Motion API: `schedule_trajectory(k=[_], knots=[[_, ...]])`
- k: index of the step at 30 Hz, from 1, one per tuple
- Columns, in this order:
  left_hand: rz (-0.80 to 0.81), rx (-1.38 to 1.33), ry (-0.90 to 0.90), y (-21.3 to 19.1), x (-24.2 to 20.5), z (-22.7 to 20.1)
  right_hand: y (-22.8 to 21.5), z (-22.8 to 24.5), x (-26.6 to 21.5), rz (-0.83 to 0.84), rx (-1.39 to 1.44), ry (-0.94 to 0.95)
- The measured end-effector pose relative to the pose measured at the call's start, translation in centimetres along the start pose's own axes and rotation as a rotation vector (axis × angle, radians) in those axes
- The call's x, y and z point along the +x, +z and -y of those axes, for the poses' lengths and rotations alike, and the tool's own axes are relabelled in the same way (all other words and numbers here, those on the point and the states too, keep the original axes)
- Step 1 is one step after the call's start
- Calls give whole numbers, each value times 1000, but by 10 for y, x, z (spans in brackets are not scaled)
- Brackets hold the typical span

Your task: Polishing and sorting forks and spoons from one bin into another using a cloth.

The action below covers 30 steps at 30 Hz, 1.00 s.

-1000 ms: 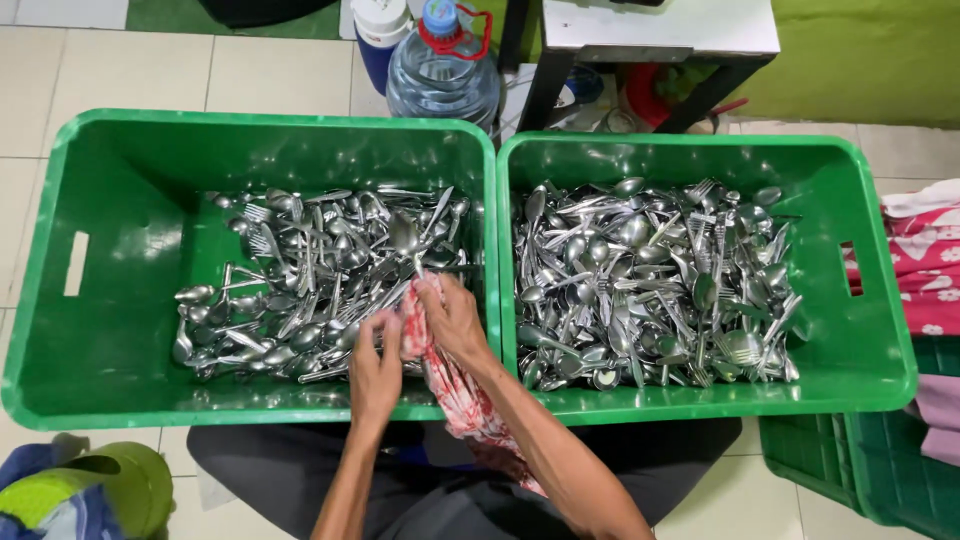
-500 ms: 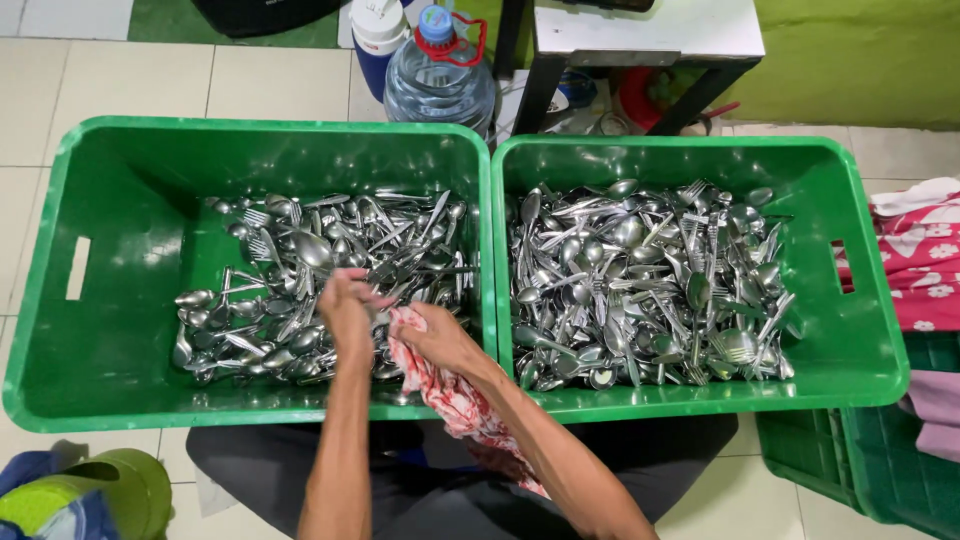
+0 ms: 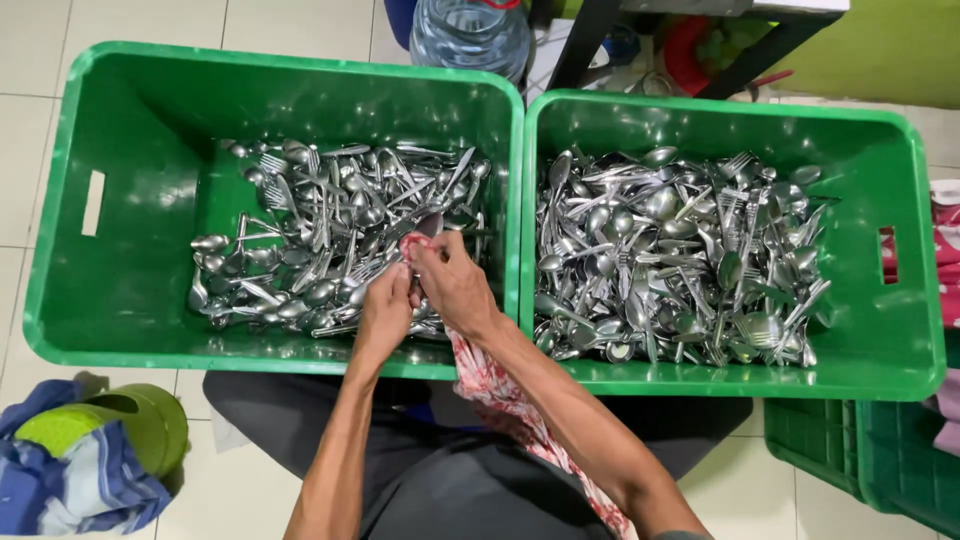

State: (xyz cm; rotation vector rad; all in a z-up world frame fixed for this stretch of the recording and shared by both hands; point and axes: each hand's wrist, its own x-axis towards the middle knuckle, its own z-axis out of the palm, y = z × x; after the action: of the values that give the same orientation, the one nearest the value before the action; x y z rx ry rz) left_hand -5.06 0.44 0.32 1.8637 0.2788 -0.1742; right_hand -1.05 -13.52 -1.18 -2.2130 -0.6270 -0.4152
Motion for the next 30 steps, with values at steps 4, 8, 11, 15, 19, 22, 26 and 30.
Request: schedule_trajectory(k=[4, 8, 11, 15, 19, 22, 26, 30], knots=[[-21, 30, -2, -3, -17, -13, 2, -7, 12, -28, -160, -37], [-119, 77, 14, -3, -25, -30, 11, -22, 16, -150, -91, 119], [-203, 77, 52, 0, -24, -26, 1, -7, 26, -225, 26, 112], [-253, 217, 161, 8, -27, -13, 19, -11, 5, -164, -182, -110], [-221, 133, 116, 4, -45, -26, 6, -32, 19, -161, 131, 142], [-320, 172, 218, 16, -33, -7, -4, -11, 20, -213, 342, 347], [-214, 259, 314, 36, -18, 0, -8, 10, 20, -31, 700, 699], [-394, 369, 391, 3, 8, 5, 1, -9, 10, 98, 828, 849]])
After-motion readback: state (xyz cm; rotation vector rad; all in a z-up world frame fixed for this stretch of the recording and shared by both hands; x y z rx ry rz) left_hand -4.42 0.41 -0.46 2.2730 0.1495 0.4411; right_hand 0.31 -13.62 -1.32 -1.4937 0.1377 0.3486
